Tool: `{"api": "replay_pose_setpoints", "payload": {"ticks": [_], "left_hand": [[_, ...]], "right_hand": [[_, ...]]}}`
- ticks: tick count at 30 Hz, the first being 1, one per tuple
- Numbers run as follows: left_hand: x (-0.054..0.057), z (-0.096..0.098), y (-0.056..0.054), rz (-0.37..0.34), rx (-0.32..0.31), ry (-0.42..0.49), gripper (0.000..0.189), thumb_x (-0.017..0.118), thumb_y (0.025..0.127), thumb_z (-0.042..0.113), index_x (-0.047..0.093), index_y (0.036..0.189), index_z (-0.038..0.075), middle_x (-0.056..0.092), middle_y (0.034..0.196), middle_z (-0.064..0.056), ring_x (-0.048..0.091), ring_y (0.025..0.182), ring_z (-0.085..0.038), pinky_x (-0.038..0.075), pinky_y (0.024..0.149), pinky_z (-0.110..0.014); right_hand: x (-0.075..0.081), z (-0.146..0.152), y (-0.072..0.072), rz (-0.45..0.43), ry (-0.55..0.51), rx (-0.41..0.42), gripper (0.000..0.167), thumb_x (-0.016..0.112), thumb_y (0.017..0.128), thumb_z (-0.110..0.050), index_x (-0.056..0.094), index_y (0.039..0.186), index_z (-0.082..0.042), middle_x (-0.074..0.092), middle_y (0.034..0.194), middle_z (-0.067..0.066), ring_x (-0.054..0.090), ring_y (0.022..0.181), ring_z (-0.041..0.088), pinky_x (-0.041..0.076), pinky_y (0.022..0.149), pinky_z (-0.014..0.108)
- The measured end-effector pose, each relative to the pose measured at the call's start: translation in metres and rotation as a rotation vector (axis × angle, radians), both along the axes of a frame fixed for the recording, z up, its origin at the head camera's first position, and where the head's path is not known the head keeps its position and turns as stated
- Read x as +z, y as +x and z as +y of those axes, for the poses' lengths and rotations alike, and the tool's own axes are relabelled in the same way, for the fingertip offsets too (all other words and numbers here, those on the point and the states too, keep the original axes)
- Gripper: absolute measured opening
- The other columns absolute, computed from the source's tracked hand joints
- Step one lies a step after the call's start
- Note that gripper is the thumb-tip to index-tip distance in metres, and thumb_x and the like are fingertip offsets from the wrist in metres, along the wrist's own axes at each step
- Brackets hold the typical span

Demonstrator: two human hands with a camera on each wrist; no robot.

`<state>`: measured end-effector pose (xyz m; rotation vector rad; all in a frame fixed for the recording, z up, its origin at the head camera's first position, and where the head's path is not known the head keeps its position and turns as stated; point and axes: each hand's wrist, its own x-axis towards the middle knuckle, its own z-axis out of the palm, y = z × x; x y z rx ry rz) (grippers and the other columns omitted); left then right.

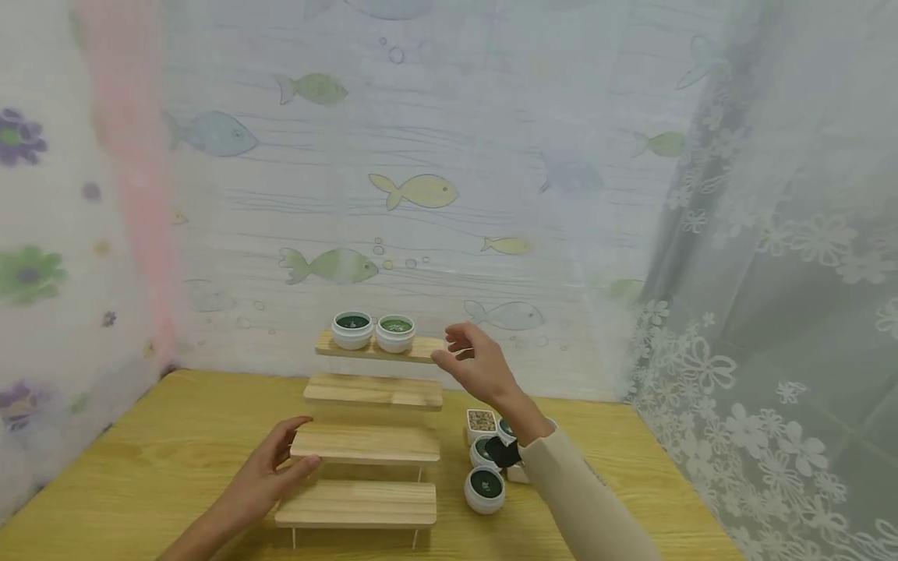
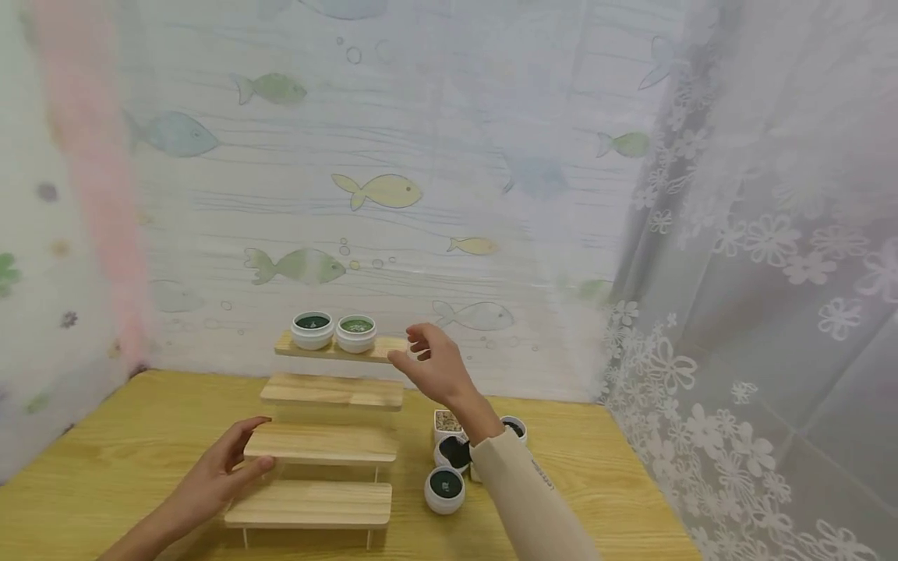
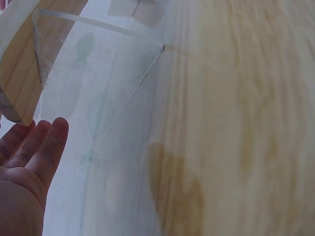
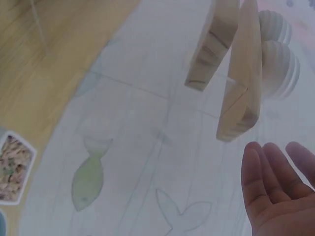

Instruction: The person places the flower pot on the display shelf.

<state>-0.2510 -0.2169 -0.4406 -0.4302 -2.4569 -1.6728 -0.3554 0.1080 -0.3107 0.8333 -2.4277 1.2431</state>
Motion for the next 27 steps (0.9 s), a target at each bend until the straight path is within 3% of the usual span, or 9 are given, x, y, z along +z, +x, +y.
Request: {"api": "replay_pose_setpoints", "payload": {"ticks": [6, 13, 20, 27], "left_hand": [[-0.001, -0.001, 0.001, -0.009, -0.008, 0.007, 0.061, 0.06, 0.096, 0.03, 0.029, 0.145, 0.011, 0.02, 0.152, -0.028, 0.016, 0.136, -0.053, 0.03, 0.102, -0.064], [0.0, -0.002, 0.002, -0.019, 0.0, 0.01, 0.062, 0.06, 0.096, 0.031, 0.029, 0.145, 0.011, 0.019, 0.152, -0.028, 0.016, 0.136, -0.053, 0.03, 0.101, -0.065], [-0.001, -0.001, 0.001, -0.004, 0.001, 0.0, 0.061, 0.059, 0.096, 0.03, 0.03, 0.145, 0.01, 0.021, 0.151, -0.028, 0.018, 0.135, -0.054, 0.029, 0.101, -0.065], [-0.001, -0.001, 0.001, -0.007, 0.004, 0.004, 0.061, 0.059, 0.096, 0.03, 0.029, 0.145, 0.01, 0.021, 0.151, -0.028, 0.017, 0.136, -0.053, 0.029, 0.102, -0.065]], "right_hand": [[-0.015, 0.02, 0.012, 0.063, -0.015, -0.007, 0.046, 0.068, 0.088, -0.035, 0.056, 0.125, -0.011, 0.059, 0.117, 0.003, 0.058, 0.103, 0.021, 0.051, 0.086, 0.041], [-0.034, 0.038, 0.028, 0.108, 0.034, -0.026, 0.045, 0.069, 0.087, -0.034, 0.057, 0.125, -0.013, 0.059, 0.116, -0.001, 0.057, 0.103, 0.019, 0.051, 0.084, 0.039], [-0.051, 0.052, 0.049, 0.115, 0.063, -0.044, 0.046, 0.071, 0.086, -0.032, 0.057, 0.126, -0.014, 0.058, 0.118, -0.004, 0.057, 0.106, 0.019, 0.051, 0.084, 0.042], [-0.071, 0.061, 0.064, 0.113, 0.077, -0.079, 0.045, 0.072, 0.085, -0.029, 0.058, 0.124, -0.013, 0.059, 0.114, -0.004, 0.058, 0.103, 0.02, 0.052, 0.082, 0.036]]}}
